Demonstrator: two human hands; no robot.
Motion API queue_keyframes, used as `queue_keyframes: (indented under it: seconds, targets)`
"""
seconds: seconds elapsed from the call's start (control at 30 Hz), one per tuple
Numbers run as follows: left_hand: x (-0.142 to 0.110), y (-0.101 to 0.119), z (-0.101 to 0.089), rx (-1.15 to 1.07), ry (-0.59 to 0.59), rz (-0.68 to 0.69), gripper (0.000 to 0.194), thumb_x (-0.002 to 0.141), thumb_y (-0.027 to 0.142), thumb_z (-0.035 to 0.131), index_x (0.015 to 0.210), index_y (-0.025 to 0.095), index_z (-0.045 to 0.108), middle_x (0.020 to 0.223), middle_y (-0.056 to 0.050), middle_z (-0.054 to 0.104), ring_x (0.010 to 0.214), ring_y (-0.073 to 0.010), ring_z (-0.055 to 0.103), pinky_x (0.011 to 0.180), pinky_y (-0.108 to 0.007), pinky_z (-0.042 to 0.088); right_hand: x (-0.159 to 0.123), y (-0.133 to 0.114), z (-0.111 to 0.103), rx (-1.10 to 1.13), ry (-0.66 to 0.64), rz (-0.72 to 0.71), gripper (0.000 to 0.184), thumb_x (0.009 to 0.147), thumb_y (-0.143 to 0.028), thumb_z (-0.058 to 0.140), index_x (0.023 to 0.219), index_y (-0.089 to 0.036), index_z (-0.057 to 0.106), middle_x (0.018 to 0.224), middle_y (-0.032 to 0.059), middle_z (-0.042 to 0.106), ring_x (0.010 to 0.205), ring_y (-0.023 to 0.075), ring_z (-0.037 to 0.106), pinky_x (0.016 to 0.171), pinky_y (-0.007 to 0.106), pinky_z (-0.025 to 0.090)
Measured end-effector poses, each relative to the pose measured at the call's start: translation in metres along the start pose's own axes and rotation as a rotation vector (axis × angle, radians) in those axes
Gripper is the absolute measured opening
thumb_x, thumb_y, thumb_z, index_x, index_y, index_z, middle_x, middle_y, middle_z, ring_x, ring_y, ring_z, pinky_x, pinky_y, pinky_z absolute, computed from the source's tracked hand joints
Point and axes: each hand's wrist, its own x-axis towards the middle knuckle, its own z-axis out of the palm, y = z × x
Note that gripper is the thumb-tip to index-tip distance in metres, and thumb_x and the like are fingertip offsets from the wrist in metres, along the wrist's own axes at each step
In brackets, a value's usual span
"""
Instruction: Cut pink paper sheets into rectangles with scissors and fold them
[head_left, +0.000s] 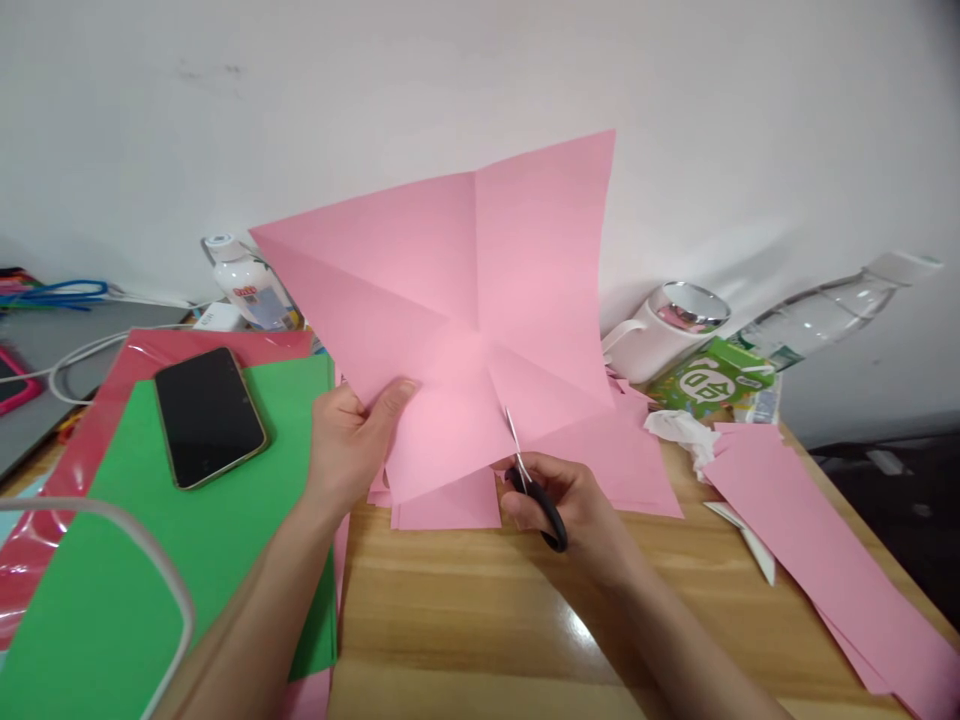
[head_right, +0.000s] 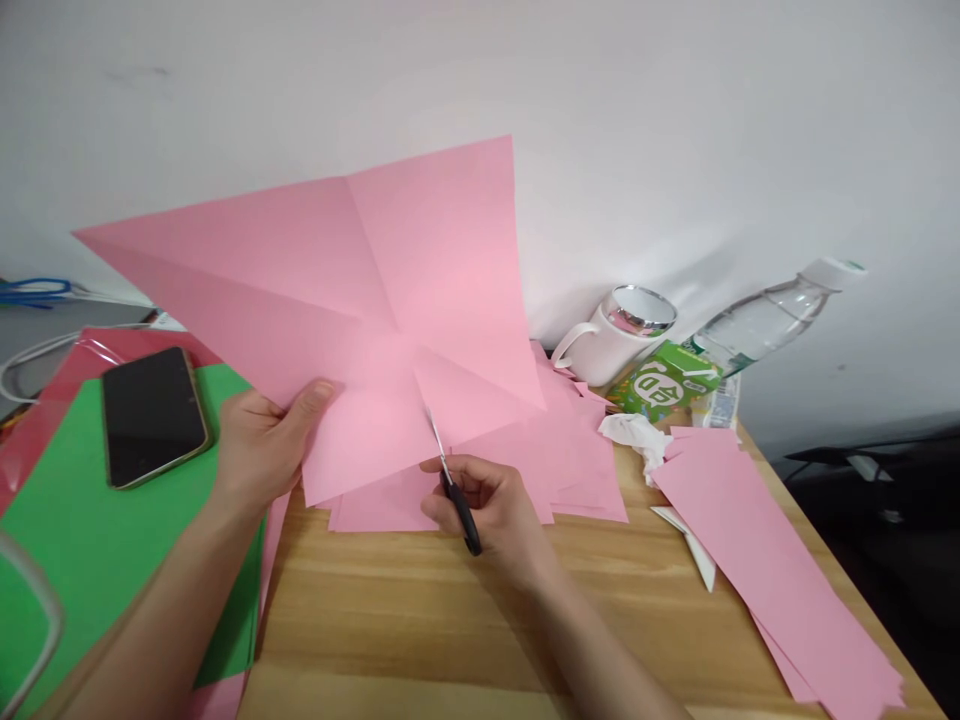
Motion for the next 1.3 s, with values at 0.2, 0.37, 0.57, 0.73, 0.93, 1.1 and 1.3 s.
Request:
queue_keyframes:
  seconds: [0.2,0.37,0.57,0.73,0.93,1.1,1.3]
  targets:
    - [0.0001,0.0006,0.0009,-0.029,-0.003,0.001,0.036,0.070,0.035,0.060,0.044,0.017,0.043,0.048,0.004,0.038,0.046,-0.0081,0.034,0.041,-0.021,0.029,-0.0011,-0.0025,0.0010,-0.039,0.010,-0.027,0.023,0.064,-0.034,0.072,0.065,-0.017,0.057,0.055,-0.0056,0.041,0.047,0.0064,0.034,0.045,0.023,0.026]
    - [0.0004,0.0014,0.0017,-0.033,-0.007,-0.019,0.034,0.070,0.034,0.060,0.045,0.017,0.045,0.048,0.004,0.039,0.047,-0.0084,0.036,0.041,-0.020,0.030,-0.0007,-0.0030,0.0013,-0.076,0.017,-0.039,0.021,0.066,-0.033,0.070,0.067,-0.016,0.058,0.049,-0.0062,0.042,0.045,0.0068,0.036,0.044,0.023,0.028]
    - [-0.0004,0.0046,0.0030,-0.039,-0.047,-0.023,0.032,0.069,0.033,0.060,0.044,0.017,0.048,0.047,0.004,0.042,0.047,-0.0094,0.039,0.041,-0.020,0.030,0.0002,-0.0005,0.0013,-0.039,0.068,0.021,0.028,0.057,-0.025,0.077,0.071,-0.017,0.054,0.062,-0.0028,0.055,0.053,0.0089,0.047,0.048,0.022,0.034]
    - [-0.0014,0.0065,0.0038,-0.060,-0.079,-0.024,0.034,0.069,0.034,0.060,0.042,0.017,0.047,0.045,0.004,0.042,0.045,-0.0092,0.036,0.039,-0.021,0.028,0.0021,0.0010,-0.0012,-0.047,0.044,0.021,0.035,0.054,-0.029,0.079,0.077,-0.017,0.055,0.077,0.0056,0.065,0.069,0.0170,0.059,0.060,0.028,0.046]
    - [-0.0003,0.0057,0.0034,-0.077,-0.079,-0.039,0.034,0.069,0.033,0.060,0.043,0.017,0.045,0.046,0.004,0.040,0.046,-0.0085,0.036,0.040,-0.020,0.029,0.0018,0.0012,-0.0020,-0.021,0.026,-0.002,0.033,0.058,-0.034,0.078,0.078,-0.016,0.059,0.078,0.0080,0.067,0.070,0.0181,0.060,0.058,0.028,0.045]
    - [-0.0007,0.0048,0.0033,-0.066,-0.070,-0.052,0.036,0.069,0.035,0.060,0.043,0.018,0.043,0.045,0.004,0.038,0.045,-0.0091,0.035,0.039,-0.021,0.027,0.0013,-0.0024,0.0015,-0.024,0.059,-0.034,0.031,0.058,-0.035,0.078,0.074,-0.015,0.061,0.072,0.0052,0.065,0.060,0.0135,0.054,0.051,0.024,0.040]
    - [-0.0014,0.0059,0.0035,-0.078,-0.070,-0.075,0.037,0.069,0.033,0.061,0.042,0.018,0.040,0.047,0.005,0.039,0.045,-0.0084,0.033,0.038,-0.021,0.025,0.0012,0.0039,0.0025,0.013,0.053,-0.048,0.026,0.062,-0.033,0.076,0.076,-0.015,0.062,0.068,0.0021,0.060,0.056,0.0108,0.049,0.049,0.023,0.036]
